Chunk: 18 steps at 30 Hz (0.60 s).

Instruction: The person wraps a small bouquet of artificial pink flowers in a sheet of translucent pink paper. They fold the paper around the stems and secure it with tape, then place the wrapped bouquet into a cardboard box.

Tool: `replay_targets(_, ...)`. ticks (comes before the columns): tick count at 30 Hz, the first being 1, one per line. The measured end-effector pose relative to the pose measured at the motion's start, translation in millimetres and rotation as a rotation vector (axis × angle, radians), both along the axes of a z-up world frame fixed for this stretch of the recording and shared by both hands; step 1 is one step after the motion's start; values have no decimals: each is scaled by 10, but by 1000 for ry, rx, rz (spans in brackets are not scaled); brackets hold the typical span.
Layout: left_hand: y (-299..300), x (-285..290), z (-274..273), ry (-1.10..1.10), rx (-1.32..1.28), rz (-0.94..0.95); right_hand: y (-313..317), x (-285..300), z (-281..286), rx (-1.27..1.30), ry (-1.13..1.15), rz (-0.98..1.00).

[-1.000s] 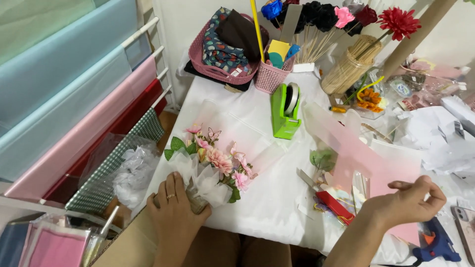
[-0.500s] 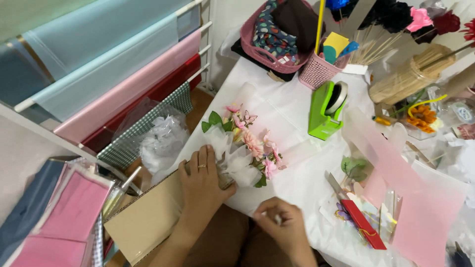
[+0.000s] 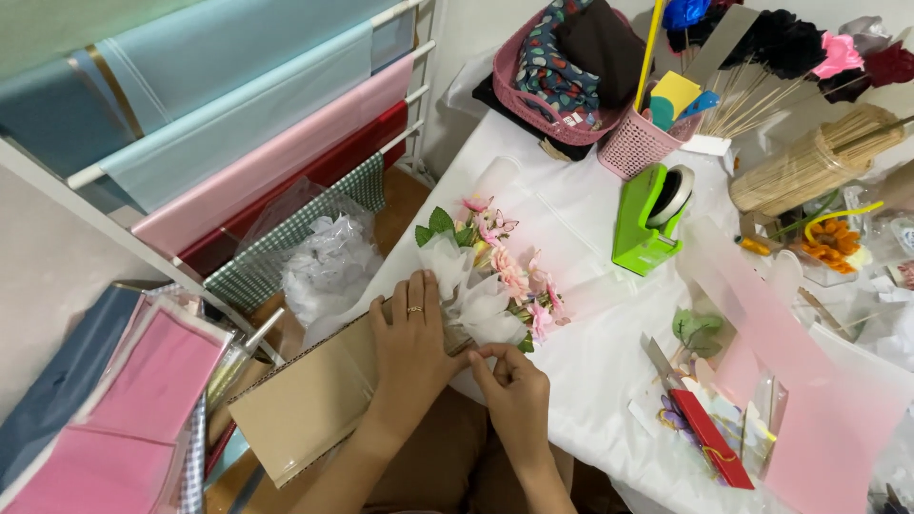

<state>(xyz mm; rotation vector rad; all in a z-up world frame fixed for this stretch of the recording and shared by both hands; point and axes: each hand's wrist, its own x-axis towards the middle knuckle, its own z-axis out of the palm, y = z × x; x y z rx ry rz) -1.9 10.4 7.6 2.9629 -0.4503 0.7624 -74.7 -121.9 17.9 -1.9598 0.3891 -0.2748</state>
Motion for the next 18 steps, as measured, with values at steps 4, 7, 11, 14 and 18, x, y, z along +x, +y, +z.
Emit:
replay_targets(4,-11,4,-16,26,-18,5,37,65,-51,-278,-162,34)
replay_targets(7,0,-2,-18,5,-23,-1,66,122,-74,-349,-192,14)
replay_targets(11,-7,1,-37,6,-27,-1,4,189,-134,-399,-170,0)
replay_targets(14,-4,-4,-21,2,-14,1,-4,186,-115,-406,-144,24)
replay_targets(18,-3,-4,-12,6,-35,-1,4,201,-125,-453,-78,10)
